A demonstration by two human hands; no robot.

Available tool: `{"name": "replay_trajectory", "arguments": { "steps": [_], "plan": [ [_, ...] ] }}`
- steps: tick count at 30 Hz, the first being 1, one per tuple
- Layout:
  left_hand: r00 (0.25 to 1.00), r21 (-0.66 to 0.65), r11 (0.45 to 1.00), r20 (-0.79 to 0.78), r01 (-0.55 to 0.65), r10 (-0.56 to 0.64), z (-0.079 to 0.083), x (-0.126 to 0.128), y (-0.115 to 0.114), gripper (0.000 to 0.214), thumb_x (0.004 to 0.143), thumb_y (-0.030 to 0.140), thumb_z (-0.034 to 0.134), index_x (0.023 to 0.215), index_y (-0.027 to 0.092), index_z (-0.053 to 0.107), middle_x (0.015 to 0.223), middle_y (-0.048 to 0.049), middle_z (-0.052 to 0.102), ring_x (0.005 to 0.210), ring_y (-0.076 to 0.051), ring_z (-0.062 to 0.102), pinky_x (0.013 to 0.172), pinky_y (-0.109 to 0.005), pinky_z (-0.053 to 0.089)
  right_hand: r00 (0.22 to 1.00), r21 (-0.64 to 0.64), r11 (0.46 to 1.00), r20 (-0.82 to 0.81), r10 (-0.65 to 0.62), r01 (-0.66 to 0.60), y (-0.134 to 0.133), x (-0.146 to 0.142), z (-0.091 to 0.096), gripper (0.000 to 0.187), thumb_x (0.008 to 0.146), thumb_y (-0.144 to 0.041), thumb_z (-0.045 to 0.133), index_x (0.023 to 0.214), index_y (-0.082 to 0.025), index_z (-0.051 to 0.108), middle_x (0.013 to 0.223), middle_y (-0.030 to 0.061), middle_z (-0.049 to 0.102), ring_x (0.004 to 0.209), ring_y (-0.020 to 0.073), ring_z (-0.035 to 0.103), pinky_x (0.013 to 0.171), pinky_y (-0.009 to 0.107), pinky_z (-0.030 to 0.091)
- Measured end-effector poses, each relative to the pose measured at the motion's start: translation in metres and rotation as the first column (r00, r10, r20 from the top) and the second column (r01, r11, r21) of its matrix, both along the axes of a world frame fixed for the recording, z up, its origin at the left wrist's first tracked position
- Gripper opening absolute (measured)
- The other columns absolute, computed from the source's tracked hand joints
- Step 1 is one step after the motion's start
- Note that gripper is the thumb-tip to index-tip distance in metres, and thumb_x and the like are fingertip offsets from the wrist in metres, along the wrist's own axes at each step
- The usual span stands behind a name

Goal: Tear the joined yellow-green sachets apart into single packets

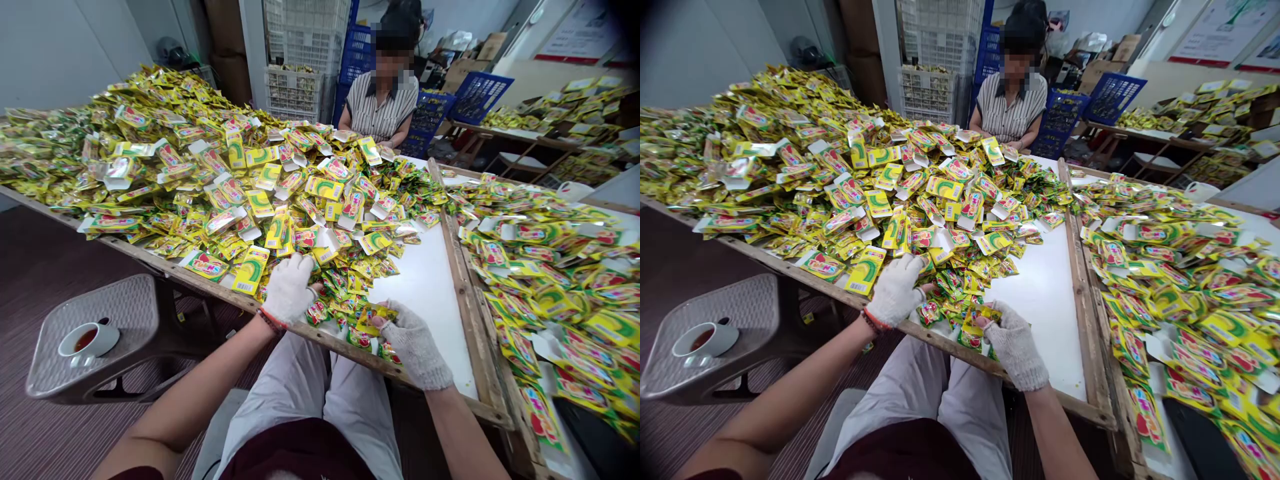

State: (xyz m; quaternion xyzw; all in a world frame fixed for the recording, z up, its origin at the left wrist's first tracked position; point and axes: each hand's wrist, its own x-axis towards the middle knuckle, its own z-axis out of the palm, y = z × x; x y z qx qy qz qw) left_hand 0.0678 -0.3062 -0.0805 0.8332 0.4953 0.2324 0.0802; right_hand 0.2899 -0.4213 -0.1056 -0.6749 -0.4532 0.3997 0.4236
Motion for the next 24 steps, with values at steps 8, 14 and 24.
{"name": "replay_trajectory", "arguments": {
  "steps": [8,14,24],
  "plan": [
    [0.719,-0.306,0.926,0.692,0.22,0.058,-0.003,-0.014,0.023,0.054,0.079,0.029,0.061,0.129,0.02,0.043,0.11,-0.0077,0.062,0.094,-0.019,0.061,0.087,-0.034,0.05,0.98,0.377,0.917,0.188,0.059,-0.128,-0.002,-0.03,-0.014,0.02,0.083,-0.03,0.063,0.1,-0.02,0.064,0.12,0.0111,0.064,0.11,0.0256,0.061,0.092,0.04,0.053],
    [0.477,-0.638,0.622,0.764,0.454,0.435,-0.001,0.009,-0.004,0.055,0.071,0.036,0.07,0.117,0.016,0.048,0.091,-0.0059,0.066,0.071,-0.016,0.063,0.069,-0.031,0.053,0.815,0.525,0.739,0.577,0.056,-0.423,-0.007,-0.066,-0.002,0.028,0.084,-0.008,0.054,0.104,-0.022,0.067,0.136,0.0108,0.054,0.122,0.0241,0.054,0.1,0.04,0.049],
    [0.909,-0.063,0.94,0.284,0.336,-0.305,-0.008,0.01,-0.023,0.059,0.071,0.018,0.053,0.129,0.017,0.051,0.125,-0.013,0.05,0.119,-0.028,0.046,0.103,-0.044,0.038,0.929,0.134,0.973,-0.345,-0.13,0.185,0.011,-0.039,-0.008,0.04,0.083,-0.046,0.063,0.113,-0.019,0.062,0.1,0.007,0.071,0.083,0.0221,0.068,0.07,0.034,0.058]
  ]
}}
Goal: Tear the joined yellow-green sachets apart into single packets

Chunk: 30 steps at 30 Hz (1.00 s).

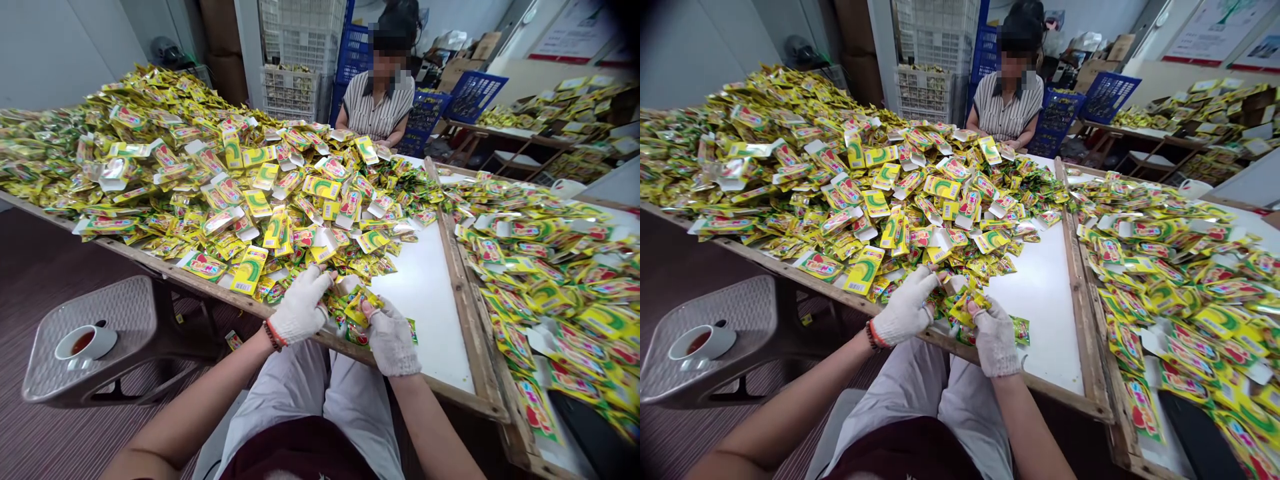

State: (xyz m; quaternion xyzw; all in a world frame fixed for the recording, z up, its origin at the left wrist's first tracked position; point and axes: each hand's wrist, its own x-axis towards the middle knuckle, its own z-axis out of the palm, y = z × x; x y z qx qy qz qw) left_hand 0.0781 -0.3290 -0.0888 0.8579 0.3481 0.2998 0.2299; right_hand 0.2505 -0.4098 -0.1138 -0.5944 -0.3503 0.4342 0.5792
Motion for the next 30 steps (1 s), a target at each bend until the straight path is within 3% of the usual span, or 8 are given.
{"name": "replay_trajectory", "arguments": {
  "steps": [3,6,11,14,19,24,27,30],
  "plan": [
    [0.98,0.177,0.984,-0.197,0.011,0.024,-0.013,0.019,0.006,0.082,0.064,0.021,0.06,0.141,0.012,0.034,0.128,-0.0153,0.049,0.122,-0.032,0.042,0.108,-0.049,0.031,0.973,0.001,1.0,-0.229,-0.002,0.002,0.0,0.001,0.0,0.045,0.081,-0.044,0.065,0.118,-0.02,0.058,0.106,0.0071,0.069,0.083,0.0214,0.068,0.063,0.03,0.057],
    [0.971,0.231,0.973,-0.226,-0.022,0.075,-0.018,0.035,0.013,0.066,0.065,0.025,0.061,0.129,0.012,0.046,0.118,-0.0141,0.052,0.114,-0.031,0.046,0.104,-0.047,0.035,0.972,0.018,1.0,-0.232,-0.018,0.022,-0.007,0.007,0.004,0.041,0.079,-0.043,0.069,0.111,-0.019,0.059,0.105,0.007,0.068,0.082,0.0206,0.067,0.06,0.028,0.056],
    [0.981,0.172,0.984,-0.193,0.047,-0.013,-0.01,0.035,0.007,0.06,0.065,0.028,0.061,0.121,0.012,0.048,0.118,-0.0144,0.052,0.11,-0.029,0.05,0.098,-0.041,0.042,0.977,0.057,0.976,0.025,-0.21,0.208,-0.027,0.025,0.015,0.037,0.08,-0.047,0.068,0.105,-0.022,0.058,0.099,0.004,0.067,0.077,0.0186,0.065,0.061,0.027,0.055],
    [0.966,0.129,0.987,-0.251,0.094,-0.059,-0.006,0.028,-0.005,0.066,0.064,0.036,0.064,0.124,0.013,0.046,0.117,-0.0138,0.052,0.107,-0.03,0.051,0.095,-0.043,0.044,0.9,0.129,0.952,0.312,-0.305,0.278,-0.031,0.034,0.021,0.036,0.083,-0.05,0.063,0.104,-0.021,0.059,0.097,0.0045,0.066,0.078,0.0185,0.062,0.065,0.028,0.054],
    [0.954,0.121,0.986,-0.291,0.118,-0.079,-0.002,0.021,-0.014,0.059,0.069,0.036,0.064,0.121,0.015,0.047,0.115,-0.0116,0.053,0.106,-0.028,0.051,0.093,-0.04,0.045,0.806,-0.039,0.995,0.589,-0.05,0.091,-0.028,0.043,0.027,0.035,0.085,-0.05,0.056,0.098,-0.018,0.062,0.082,0.0054,0.068,0.068,0.0193,0.062,0.06,0.029,0.051],
    [0.908,0.162,0.97,-0.406,0.182,-0.102,0.007,0.022,-0.016,0.046,0.065,0.03,0.066,0.107,0.018,0.052,0.106,-0.0084,0.053,0.094,-0.026,0.051,0.079,-0.038,0.046,0.792,-0.161,0.966,0.553,0.257,-0.201,-0.022,0.043,0.031,0.029,0.083,-0.045,0.057,0.096,-0.021,0.067,0.092,0.0061,0.071,0.083,0.0239,0.065,0.073,0.034,0.053],
    [0.899,0.165,0.967,-0.425,0.194,-0.107,0.009,0.023,-0.017,0.046,0.065,0.029,0.067,0.108,0.019,0.052,0.106,-0.0082,0.053,0.094,-0.026,0.051,0.08,-0.039,0.046,0.728,-0.096,0.99,0.671,0.138,-0.099,-0.018,0.037,0.033,0.026,0.081,-0.042,0.056,0.093,-0.021,0.067,0.092,0.007,0.071,0.085,0.0249,0.065,0.078,0.037,0.052],
    [0.921,0.136,0.981,-0.382,0.14,-0.078,0.007,0.022,-0.016,0.049,0.066,0.029,0.066,0.112,0.019,0.051,0.108,-0.0083,0.053,0.096,-0.026,0.051,0.082,-0.038,0.046,0.794,-0.115,0.993,0.603,0.081,-0.014,-0.019,0.033,0.035,0.032,0.081,-0.044,0.055,0.101,-0.021,0.063,0.089,0.0053,0.07,0.07,0.0209,0.064,0.062,0.032,0.053]
  ]
}}
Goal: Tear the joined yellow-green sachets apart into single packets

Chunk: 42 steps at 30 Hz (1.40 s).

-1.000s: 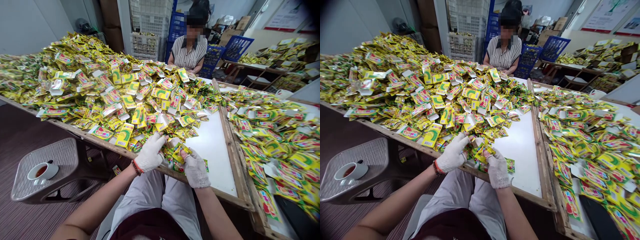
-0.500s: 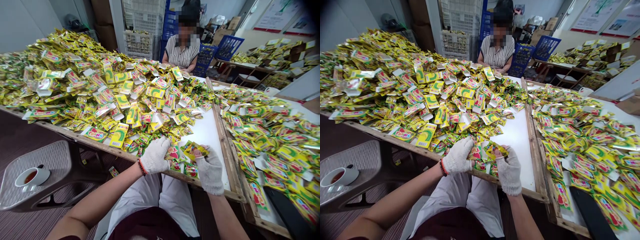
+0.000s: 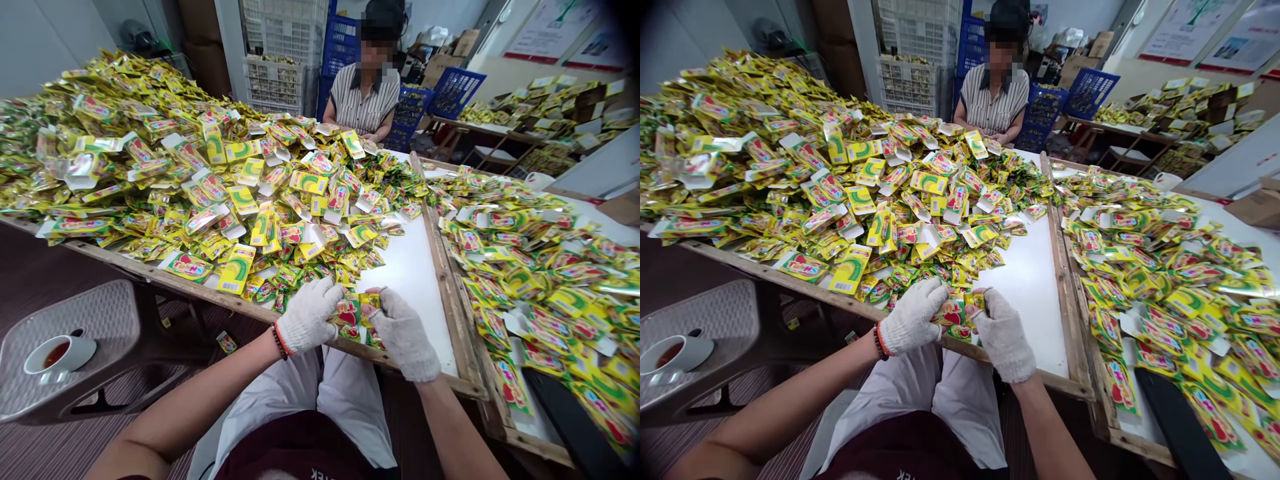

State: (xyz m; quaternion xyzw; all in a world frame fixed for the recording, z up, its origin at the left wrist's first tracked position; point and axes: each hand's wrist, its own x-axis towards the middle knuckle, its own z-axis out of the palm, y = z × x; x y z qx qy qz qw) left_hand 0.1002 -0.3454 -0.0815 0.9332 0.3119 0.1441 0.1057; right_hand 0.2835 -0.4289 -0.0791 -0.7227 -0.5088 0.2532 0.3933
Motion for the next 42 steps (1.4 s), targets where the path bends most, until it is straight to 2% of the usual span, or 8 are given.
{"name": "replay_trajectory", "arguments": {
  "steps": [7,13,20,23,28,32,36,42],
  "plan": [
    [1.0,-0.027,1.0,0.005,-0.006,0.006,-0.004,0.0,-0.005,0.054,0.066,0.03,0.068,0.116,0.019,0.051,0.109,-0.0078,0.052,0.096,-0.026,0.051,0.082,-0.039,0.047,0.995,0.02,0.999,0.088,0.048,-0.05,-0.008,-0.002,0.0,0.026,0.079,-0.04,0.056,0.08,-0.018,0.07,0.07,0.0051,0.069,0.066,0.0196,0.061,0.07,0.033,0.049],
    [0.998,-0.043,0.997,-0.014,-0.061,0.06,-0.003,-0.001,-0.009,0.058,0.064,0.026,0.068,0.119,0.019,0.05,0.11,-0.0085,0.052,0.099,-0.027,0.05,0.084,-0.039,0.046,0.908,-0.188,0.951,-0.388,0.16,-0.248,-0.02,-0.003,0.005,0.046,0.088,-0.047,0.05,0.122,-0.017,0.059,0.049,-0.0029,0.06,0.043,0.0126,0.047,0.045,0.023,0.034],
    [0.992,-0.138,0.989,0.118,0.055,-0.039,-0.004,-0.001,-0.016,0.063,0.07,0.033,0.071,0.127,0.02,0.048,0.111,-0.01,0.052,0.1,-0.027,0.053,0.082,-0.039,0.047,0.824,-0.175,0.901,-0.5,0.266,-0.397,-0.023,-0.014,-0.009,0.037,0.091,-0.048,0.05,0.07,-0.018,0.054,0.043,-0.002,0.056,0.037,0.0089,0.041,0.041,0.021,0.028],
    [0.93,-0.368,0.929,0.355,0.04,0.1,-0.007,-0.008,-0.012,0.074,0.071,0.043,0.073,0.133,0.018,0.041,0.119,-0.0112,0.052,0.109,-0.026,0.052,0.092,-0.038,0.046,0.836,-0.122,0.948,-0.514,0.192,-0.293,-0.022,-0.017,-0.013,0.035,0.092,-0.049,0.048,0.073,-0.019,0.053,0.042,-0.004,0.053,0.038,0.0093,0.04,0.042,0.021,0.027],
    [0.888,-0.733,0.669,0.382,0.123,0.254,-0.023,-0.016,-0.007,0.04,0.077,0.039,0.068,0.107,0.018,0.054,0.1,-0.004,0.064,0.09,-0.02,0.06,0.079,-0.031,0.05,0.929,-0.167,0.967,-0.35,0.124,-0.192,-0.021,-0.016,-0.021,0.032,0.088,-0.048,0.052,0.072,-0.02,0.056,0.044,-0.0024,0.057,0.04,0.011,0.043,0.043,0.023,0.029],
    [0.855,-0.782,0.612,0.393,0.117,0.339,-0.027,-0.015,-0.012,0.043,0.072,0.037,0.074,0.104,0.017,0.053,0.098,-0.0045,0.065,0.088,-0.019,0.061,0.076,-0.029,0.05,0.988,-0.169,0.98,-0.128,0.084,-0.105,-0.02,-0.012,-0.022,0.027,0.082,-0.043,0.059,0.068,-0.021,0.059,0.043,-0.0028,0.055,0.045,0.0133,0.05,0.051,0.025,0.038],
    [0.847,-0.821,0.547,0.4,0.161,0.351,-0.023,-0.013,-0.017,0.043,0.07,0.041,0.075,0.096,0.017,0.052,0.088,-0.0032,0.063,0.079,-0.017,0.059,0.067,-0.026,0.048,0.949,-0.217,0.951,-0.274,0.157,-0.221,-0.025,-0.013,-0.026,0.04,0.084,-0.048,0.057,0.055,-0.021,0.05,0.04,-0.0017,0.054,0.041,0.0109,0.042,0.045,0.024,0.031],
    [0.867,-0.774,0.594,0.434,0.218,0.247,-0.024,-0.004,-0.017,0.035,0.076,0.041,0.07,0.094,0.017,0.053,0.081,0.0006,0.059,0.071,-0.012,0.055,0.064,-0.023,0.045,0.903,-0.219,0.954,-0.417,0.099,-0.205,-0.034,-0.008,-0.035,0.041,0.083,-0.051,0.06,0.06,-0.019,0.052,0.04,-0.0022,0.053,0.037,0.0081,0.036,0.04,0.022,0.024]
  ]
}}
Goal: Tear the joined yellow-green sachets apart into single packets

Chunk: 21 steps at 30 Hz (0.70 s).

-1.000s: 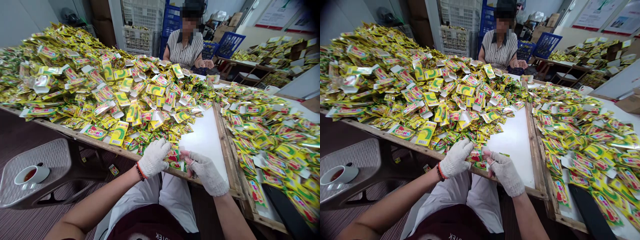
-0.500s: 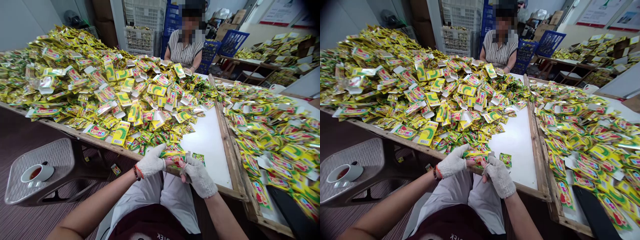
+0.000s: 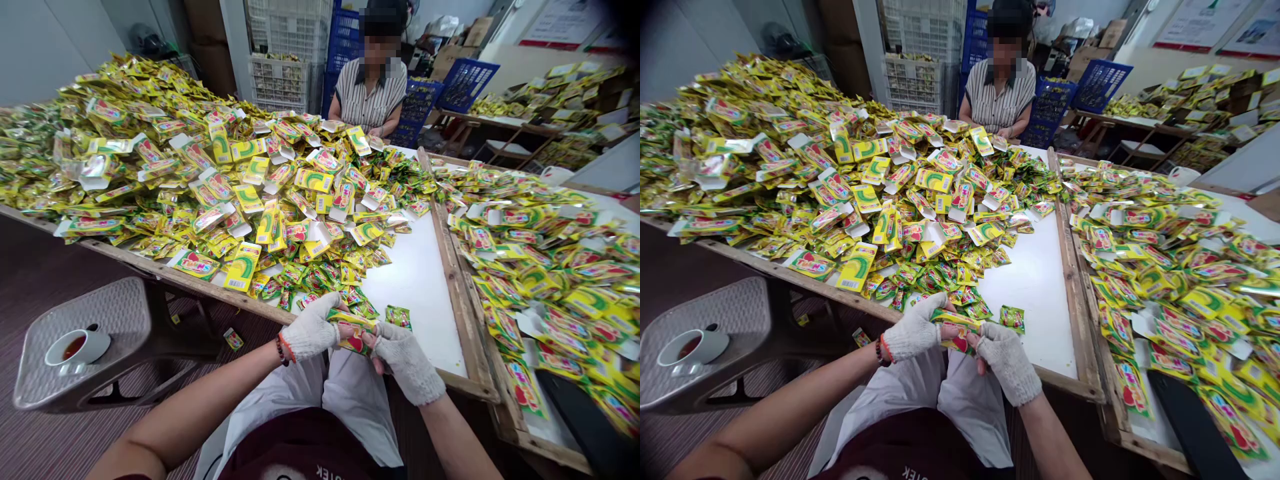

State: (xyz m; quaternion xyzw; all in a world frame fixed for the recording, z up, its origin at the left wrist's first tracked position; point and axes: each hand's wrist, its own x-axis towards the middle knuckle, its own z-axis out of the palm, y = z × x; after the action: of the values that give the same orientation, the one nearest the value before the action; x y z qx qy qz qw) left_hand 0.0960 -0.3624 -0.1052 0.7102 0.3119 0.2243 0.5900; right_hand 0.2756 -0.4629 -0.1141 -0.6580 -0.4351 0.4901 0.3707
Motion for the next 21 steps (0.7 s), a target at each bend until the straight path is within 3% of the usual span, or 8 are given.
{"name": "replay_trajectory", "arguments": {
  "steps": [4,6,8,10,13,16,18,21],
  "plan": [
    [0.998,0.239,0.971,-0.059,-0.014,0.029,0.012,0.021,0.025,0.039,0.083,0.043,0.06,0.111,0.019,0.049,0.093,-0.0024,0.062,0.079,-0.014,0.059,0.07,-0.025,0.048,0.925,0.167,0.921,-0.212,-0.315,0.352,-0.003,0.038,0.022,0.029,0.076,-0.038,0.072,0.062,-0.018,0.058,0.045,-0.004,0.053,0.042,0.0069,0.041,0.041,0.019,0.028],
    [0.959,0.502,0.863,-0.213,-0.056,0.186,0.018,0.035,0.045,0.032,0.087,0.041,0.054,0.11,0.019,0.05,0.101,-0.0051,0.061,0.088,-0.017,0.06,0.076,-0.027,0.048,0.705,0.323,0.652,-0.519,-0.484,0.686,-0.006,0.066,0.038,0.017,0.072,-0.031,0.075,0.069,-0.021,0.062,0.06,-0.0047,0.061,0.048,0.0063,0.047,0.045,0.018,0.036],
    [0.865,0.679,0.734,-0.381,0.021,0.328,0.019,0.051,0.062,0.023,0.089,0.035,0.051,0.105,0.019,0.054,0.104,-0.0083,0.06,0.094,-0.021,0.06,0.08,-0.032,0.048,0.566,0.382,0.427,-0.655,-0.501,0.82,-0.008,0.091,0.051,0.012,0.079,-0.036,0.066,0.083,-0.024,0.067,0.091,-0.0025,0.068,0.059,0.0057,0.053,0.053,0.018,0.044],
    [0.79,0.719,0.686,-0.481,0.108,0.38,0.015,0.066,0.074,0.017,0.086,0.026,0.052,0.099,0.016,0.058,0.102,-0.0121,0.06,0.096,-0.026,0.06,0.08,-0.037,0.048,0.54,0.399,0.366,-0.674,-0.505,0.841,-0.009,0.104,0.054,0.018,0.082,-0.037,0.06,0.091,-0.024,0.067,0.109,0.0012,0.066,0.066,0.0068,0.056,0.059,0.021,0.048],
    [0.758,0.708,0.694,-0.524,0.134,0.388,0.005,0.085,0.082,0.021,0.083,0.016,0.05,0.101,0.013,0.059,0.101,-0.0176,0.06,0.099,-0.033,0.059,0.081,-0.045,0.046,0.693,0.384,0.577,-0.435,-0.575,0.72,-0.003,0.103,0.034,0.024,0.075,-0.037,0.065,0.094,-0.022,0.066,0.102,0.0034,0.065,0.061,0.0095,0.056,0.054,0.024,0.044],
    [0.747,0.696,0.705,-0.539,0.135,0.389,0.0,0.093,0.085,0.026,0.08,0.012,0.05,0.105,0.01,0.058,0.098,-0.0195,0.061,0.098,-0.034,0.06,0.082,-0.048,0.046,0.846,0.245,0.861,0.198,-0.495,0.446,0.008,0.092,-0.001,0.039,0.074,-0.041,0.065,0.107,-0.019,0.064,0.095,0.006,0.063,0.061,0.0131,0.055,0.054,0.027,0.042],
    [0.768,0.684,0.717,-0.528,0.132,0.363,0.002,0.092,0.087,0.024,0.077,0.012,0.054,0.1,0.011,0.059,0.095,-0.0175,0.062,0.096,-0.032,0.06,0.082,-0.046,0.046,0.764,0.151,0.94,0.551,-0.337,0.305,0.014,0.088,-0.02,0.046,0.073,-0.04,0.067,0.112,-0.016,0.063,0.097,0.009,0.06,0.069,0.0163,0.057,0.065,0.03,0.045],
    [0.827,0.668,0.737,-0.467,0.099,0.312,0.009,0.081,0.087,0.015,0.078,0.018,0.057,0.092,0.016,0.059,0.094,-0.0095,0.064,0.092,-0.024,0.061,0.08,-0.035,0.047,0.619,0.079,0.974,0.76,-0.197,0.212,0.019,0.088,-0.033,0.04,0.07,-0.038,0.069,0.102,-0.014,0.063,0.098,0.0112,0.057,0.077,0.0191,0.057,0.074,0.032,0.045]
  ]
}}
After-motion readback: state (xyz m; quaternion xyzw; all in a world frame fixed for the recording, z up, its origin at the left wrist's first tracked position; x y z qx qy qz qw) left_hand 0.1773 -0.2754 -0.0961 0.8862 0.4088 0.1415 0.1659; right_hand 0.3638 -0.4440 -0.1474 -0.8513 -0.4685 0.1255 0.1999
